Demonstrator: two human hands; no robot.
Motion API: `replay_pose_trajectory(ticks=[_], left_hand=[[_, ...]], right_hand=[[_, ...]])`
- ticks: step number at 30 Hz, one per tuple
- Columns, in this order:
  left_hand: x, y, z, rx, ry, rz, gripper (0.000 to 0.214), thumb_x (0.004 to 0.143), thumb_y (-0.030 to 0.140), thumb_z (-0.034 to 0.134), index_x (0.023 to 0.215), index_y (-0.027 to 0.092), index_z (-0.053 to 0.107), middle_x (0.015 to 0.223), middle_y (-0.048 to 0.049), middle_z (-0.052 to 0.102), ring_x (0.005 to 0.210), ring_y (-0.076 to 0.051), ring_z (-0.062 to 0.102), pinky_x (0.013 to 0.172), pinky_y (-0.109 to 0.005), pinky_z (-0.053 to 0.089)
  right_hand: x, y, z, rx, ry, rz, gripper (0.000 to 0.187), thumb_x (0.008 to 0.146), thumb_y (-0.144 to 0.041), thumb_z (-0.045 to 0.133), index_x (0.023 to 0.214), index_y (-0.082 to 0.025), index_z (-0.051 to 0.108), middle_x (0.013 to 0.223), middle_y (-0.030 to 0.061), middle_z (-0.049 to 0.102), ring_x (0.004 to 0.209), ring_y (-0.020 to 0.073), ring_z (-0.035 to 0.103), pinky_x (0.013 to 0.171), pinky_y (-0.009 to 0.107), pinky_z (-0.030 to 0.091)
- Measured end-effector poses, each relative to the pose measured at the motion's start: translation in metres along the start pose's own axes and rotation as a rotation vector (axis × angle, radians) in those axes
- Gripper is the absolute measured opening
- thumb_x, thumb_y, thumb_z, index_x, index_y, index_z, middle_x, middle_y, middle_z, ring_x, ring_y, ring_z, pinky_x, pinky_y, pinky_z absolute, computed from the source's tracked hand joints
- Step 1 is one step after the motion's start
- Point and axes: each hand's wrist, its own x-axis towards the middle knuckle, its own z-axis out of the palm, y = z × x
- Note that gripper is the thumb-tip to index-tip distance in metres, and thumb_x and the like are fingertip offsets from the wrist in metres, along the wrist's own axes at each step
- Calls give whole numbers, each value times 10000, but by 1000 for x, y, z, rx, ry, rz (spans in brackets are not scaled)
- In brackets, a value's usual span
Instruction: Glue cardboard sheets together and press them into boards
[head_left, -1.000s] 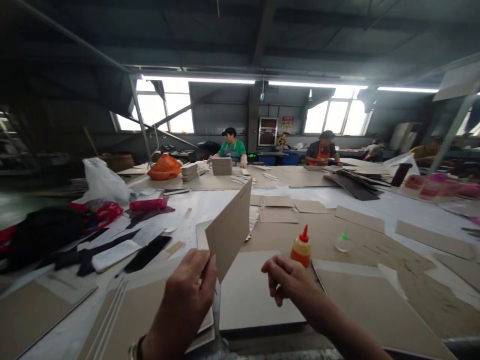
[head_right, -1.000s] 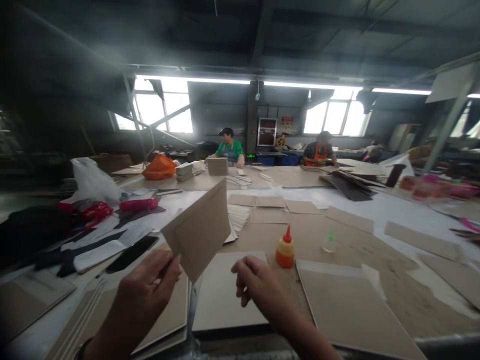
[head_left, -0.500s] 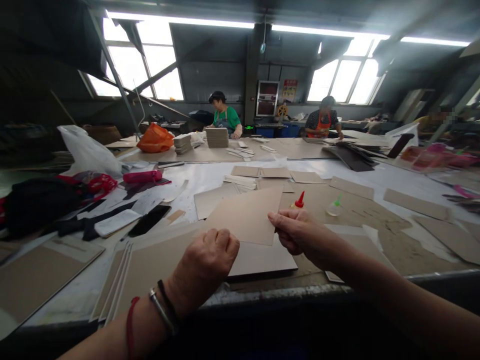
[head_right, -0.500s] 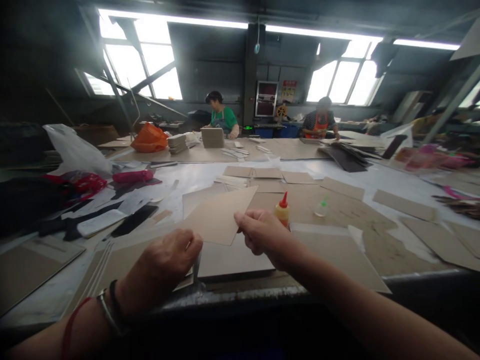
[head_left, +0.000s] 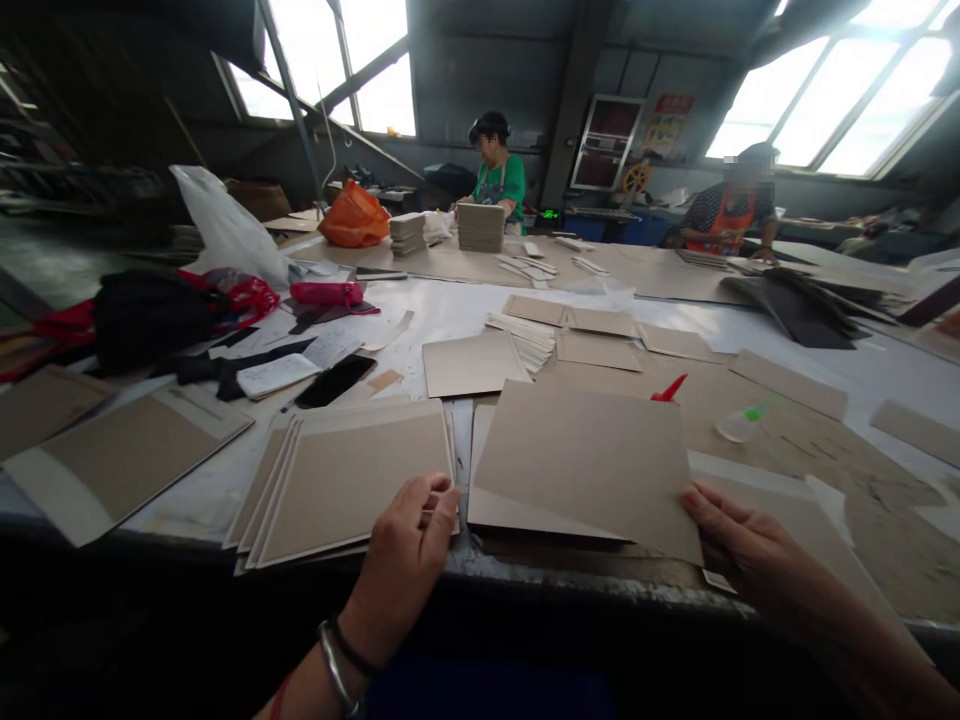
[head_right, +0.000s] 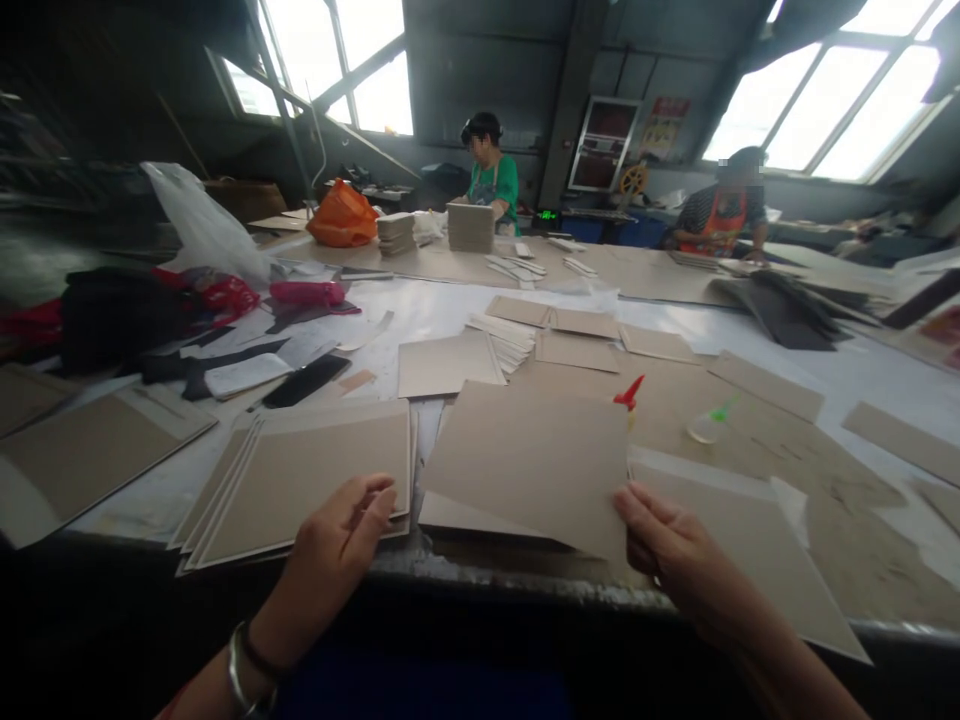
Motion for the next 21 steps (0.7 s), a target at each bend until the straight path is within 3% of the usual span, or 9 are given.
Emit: replay_pose_trajectory(ticks=[5,10,15,21], left_hand=[[5,-2,19,-94,-93,-170,298,838,429,404,862,185,575,760,-42,625,730,-187,607,675,-304,458],[9,-2,28,-51,-110,-228,268,805,418,425,762,195,567,659,-15,591,638,-172,572,624,-286,422],[11,-5,33,20,-97,-257,235,786,409,454,707,206,542,644,9,572,621,-157,541,610,-267,389],[16,-5,39,301,-165,-323,151,817,315,474,731,212,545,707,1,594,700,-175,560,649,-274,366]], right_hand=[[3,13,-1,39,-56,89,421,703,-580,592,882,-198,590,536,-20,459,427,95,370,387,212,316],[12,17,0,-16,-77,100,423,726,-605,543,834,-196,546,525,-46,399,413,76,287,372,200,238],[35,14,1,-466,25,-48,411,764,-581,447,584,-213,412,497,-47,336,448,106,335,409,223,264],[56,30,7,-793,127,-236,351,812,-459,372,549,-228,347,518,-26,410,515,140,444,512,251,328]])
